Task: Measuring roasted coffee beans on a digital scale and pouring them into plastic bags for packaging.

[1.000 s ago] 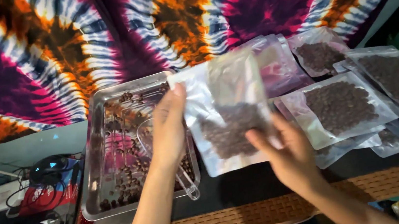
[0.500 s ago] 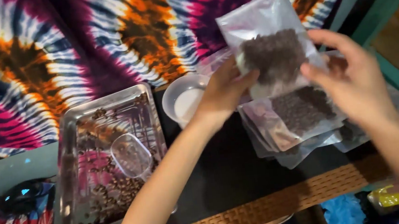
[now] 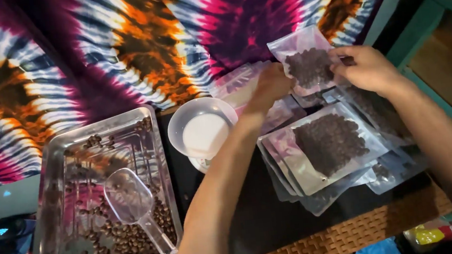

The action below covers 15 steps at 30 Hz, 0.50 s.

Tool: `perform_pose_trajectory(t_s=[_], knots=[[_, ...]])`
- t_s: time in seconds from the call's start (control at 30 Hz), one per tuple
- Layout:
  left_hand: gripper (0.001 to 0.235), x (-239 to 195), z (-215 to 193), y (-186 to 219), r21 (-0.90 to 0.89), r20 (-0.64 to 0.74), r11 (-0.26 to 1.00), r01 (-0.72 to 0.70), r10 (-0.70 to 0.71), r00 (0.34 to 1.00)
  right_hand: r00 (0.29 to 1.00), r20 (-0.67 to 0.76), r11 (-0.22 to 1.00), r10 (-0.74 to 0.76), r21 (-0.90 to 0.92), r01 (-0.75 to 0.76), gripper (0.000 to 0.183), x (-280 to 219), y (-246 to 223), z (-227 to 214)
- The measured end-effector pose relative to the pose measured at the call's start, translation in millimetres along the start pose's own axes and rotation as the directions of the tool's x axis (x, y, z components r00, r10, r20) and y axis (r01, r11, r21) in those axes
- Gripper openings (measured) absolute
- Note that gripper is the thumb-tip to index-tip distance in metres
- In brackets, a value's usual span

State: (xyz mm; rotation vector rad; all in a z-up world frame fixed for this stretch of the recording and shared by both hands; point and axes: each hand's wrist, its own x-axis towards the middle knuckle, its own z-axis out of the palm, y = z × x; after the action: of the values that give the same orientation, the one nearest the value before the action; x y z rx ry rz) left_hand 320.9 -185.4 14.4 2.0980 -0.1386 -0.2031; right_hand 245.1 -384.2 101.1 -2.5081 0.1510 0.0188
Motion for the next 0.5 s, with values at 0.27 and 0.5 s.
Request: perform_pose_trajectory(t_s=[0.27,0.5], knots=[[0.040,44.7,36.5,-30.3,0.267,0.025,0.963,-0.030,0.024,0.999,0.998,0.062,0.999,0.013,0.047,-0.016,0.049,5.6,0.1,-3.8],[0.044,41.9,27.5,-34.1,0.380,0.098,0.920,-0.090,0.057,0.994,0.902,0.285,0.891,0.323,-0.413,-0.189,0.093,-54.2,-41.4,-34.9]])
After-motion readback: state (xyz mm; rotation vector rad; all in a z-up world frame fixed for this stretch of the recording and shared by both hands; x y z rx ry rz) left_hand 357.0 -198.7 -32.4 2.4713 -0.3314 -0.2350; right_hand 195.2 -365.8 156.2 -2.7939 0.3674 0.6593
